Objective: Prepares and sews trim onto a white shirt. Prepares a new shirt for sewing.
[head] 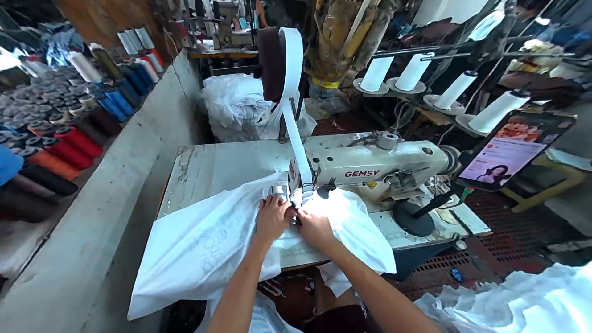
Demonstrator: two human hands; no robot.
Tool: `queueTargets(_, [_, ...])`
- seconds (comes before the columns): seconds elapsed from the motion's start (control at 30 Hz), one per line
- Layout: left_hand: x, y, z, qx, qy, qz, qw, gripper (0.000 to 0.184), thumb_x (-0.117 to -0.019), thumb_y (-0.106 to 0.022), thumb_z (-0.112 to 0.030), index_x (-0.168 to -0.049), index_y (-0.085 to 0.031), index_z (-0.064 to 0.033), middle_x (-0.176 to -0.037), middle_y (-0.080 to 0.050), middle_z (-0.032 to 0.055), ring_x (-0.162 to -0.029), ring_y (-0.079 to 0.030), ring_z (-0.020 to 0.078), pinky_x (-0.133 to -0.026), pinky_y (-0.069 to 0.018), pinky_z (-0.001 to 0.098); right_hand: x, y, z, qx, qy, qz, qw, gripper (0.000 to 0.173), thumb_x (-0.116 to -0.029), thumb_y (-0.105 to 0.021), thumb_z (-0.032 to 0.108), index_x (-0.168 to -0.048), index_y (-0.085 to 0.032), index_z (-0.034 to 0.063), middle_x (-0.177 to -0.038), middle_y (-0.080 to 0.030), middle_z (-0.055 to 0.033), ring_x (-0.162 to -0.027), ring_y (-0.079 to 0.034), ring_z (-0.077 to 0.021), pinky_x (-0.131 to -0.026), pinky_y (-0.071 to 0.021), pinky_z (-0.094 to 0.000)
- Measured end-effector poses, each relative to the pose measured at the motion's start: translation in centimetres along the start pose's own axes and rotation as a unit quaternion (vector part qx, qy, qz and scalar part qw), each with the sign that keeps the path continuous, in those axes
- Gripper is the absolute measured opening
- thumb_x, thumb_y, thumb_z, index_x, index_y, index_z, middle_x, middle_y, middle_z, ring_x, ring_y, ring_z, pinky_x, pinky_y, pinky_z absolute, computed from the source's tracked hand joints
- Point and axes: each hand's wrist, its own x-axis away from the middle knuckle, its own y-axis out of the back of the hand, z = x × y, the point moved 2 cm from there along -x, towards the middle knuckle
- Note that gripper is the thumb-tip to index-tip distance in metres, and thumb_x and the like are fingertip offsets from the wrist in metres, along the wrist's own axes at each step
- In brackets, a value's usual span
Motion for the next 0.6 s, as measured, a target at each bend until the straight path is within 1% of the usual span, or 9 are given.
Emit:
queueTargets(0.13, [-2.5, 0.3, 2.4, 0.001, -0.050, 0.002, 0.999, 0.033, -0.1043, -0.050, -0.039, -0.117, -0.075, -0.0215, -0.128, -0.065, 0.0120, -0.125, -0.057, 0.0329, -0.105, -0.0405, 0.0563, -0.5, 0.6, 1.7, 0.011, -0.036, 0.076, 0.996, 0.041, -0.1012, -0.048, 0.014, -0.140, -0.057, 0.0053, -0.123, -0.069, -0.0189, -0.107, -0.070, -0.0391, -0.081, -0.0555, -0.0598])
queueTargets(0.23, [-1.7, 1.0, 1.2, 0.000, 0.006, -0.012, 1.000, 0.031, -0.1033, -0.053, -0.038, -0.117, -0.076, -0.0219, -0.129, -0.065, 0.0107, -0.126, -0.056, 0.0324, -0.106, -0.0389, 0.0564, -0.3, 0.7, 1.8, 0.007, -0.042, 0.087, 0.995, 0.040, -0.1010, -0.048, 0.013, -0.139, -0.057, 0.0040, -0.122, -0.069, -0.0193, -0.107, -0.070, -0.0391, -0.080, -0.0553, -0.0592])
queueTargets(0.27, [-1.0, 1.3, 0.5, 0.032, 0.032, -0.049, 0.998, 0.029, -0.1022, -0.055, -0.033, -0.115, -0.077, -0.0185, -0.127, -0.066, 0.0108, -0.125, -0.057, 0.0314, -0.105, -0.0402, 0.0543, -0.3, 0.8, 1.8, 0.004, -0.041, 0.086, 0.995, 0.038, -0.1019, -0.046, 0.013, -0.137, -0.058, 0.0037, -0.123, -0.068, -0.0193, -0.108, -0.069, -0.0391, -0.081, -0.0553, -0.0589])
queueTargets(0.33, [0.8, 1.3, -0.5, 0.178, 0.064, -0.135, 0.972, 0.025, -0.1015, -0.056, -0.020, -0.115, -0.074, -0.0069, -0.116, -0.070, 0.0107, -0.111, -0.065, 0.0231, -0.100, -0.0506, 0.0429, -0.2, 1.0, 1.8, -0.005, -0.034, 0.088, 0.996, 0.035, -0.1035, -0.044, 0.012, -0.134, -0.058, 0.0026, -0.125, -0.067, -0.0194, -0.109, -0.069, -0.0393, -0.082, -0.0550, -0.0587])
queueTargets(0.37, [1.6, 0.9, -0.7, 0.263, 0.071, -0.146, 0.951, 0.025, -0.1031, -0.054, -0.015, -0.116, -0.070, -0.0025, -0.109, -0.071, 0.0101, -0.100, -0.069, 0.0176, -0.092, -0.0564, 0.0352, -0.2, 1.0, 1.8, -0.009, -0.031, 0.092, 0.995, 0.035, -0.1026, -0.045, 0.012, -0.133, -0.058, 0.0022, -0.125, -0.067, -0.0197, -0.109, -0.068, -0.0395, -0.082, -0.0547, -0.0591])
queueTargets(0.4, [2.0, 0.4, -0.5, 0.325, 0.066, -0.138, 0.933, 0.025, -0.1043, -0.051, -0.013, -0.118, -0.067, 0.0010, -0.105, -0.072, 0.0103, -0.093, -0.071, 0.0156, -0.087, -0.0588, 0.0324, -0.1, 1.0, 1.7, -0.013, -0.028, 0.093, 0.995, 0.035, -0.1016, -0.048, 0.013, -0.133, -0.059, 0.0023, -0.125, -0.067, -0.0198, -0.110, -0.068, -0.0396, -0.083, -0.0545, -0.0598])
queueTargets(0.47, [2.2, -0.2, 0.3, 0.297, 0.029, -0.103, 0.949, 0.029, -0.1049, -0.050, -0.016, -0.119, -0.068, 0.0019, -0.111, -0.071, 0.0131, -0.100, -0.070, 0.0180, -0.094, -0.0570, 0.0334, 0.0, 0.7, 1.5, -0.019, -0.023, 0.076, 0.997, 0.038, -0.0980, -0.053, 0.013, -0.134, -0.060, 0.0053, -0.123, -0.069, -0.0182, -0.110, -0.068, -0.0382, -0.084, -0.0548, -0.0597])
queueTargets(0.53, [1.2, -0.4, 1.0, 0.197, -0.019, -0.094, 0.976, 0.033, -0.1058, -0.049, -0.022, -0.120, -0.072, -0.0040, -0.119, -0.071, 0.0119, -0.115, -0.066, 0.0227, -0.105, -0.0501, 0.0380, 0.0, 0.2, 1.4, -0.013, -0.021, 0.036, 0.999, 0.037, -0.0963, -0.055, 0.015, -0.131, -0.063, 0.0084, -0.117, -0.072, -0.0157, -0.105, -0.071, -0.0361, -0.080, -0.0562, -0.0581])
queueTargets(0.6, [-0.2, -0.6, 1.8, 0.119, -0.048, -0.090, 0.988, 0.035, -0.1059, -0.046, -0.025, -0.123, -0.074, -0.0123, -0.125, -0.070, 0.0086, -0.123, -0.062, 0.0268, -0.109, -0.0446, 0.0461, -0.3, 0.1, 1.2, -0.010, -0.027, 0.024, 0.999, 0.035, -0.0974, -0.054, 0.015, -0.129, -0.066, 0.0092, -0.118, -0.073, -0.0148, -0.105, -0.072, -0.0356, -0.080, -0.0562, -0.0583])
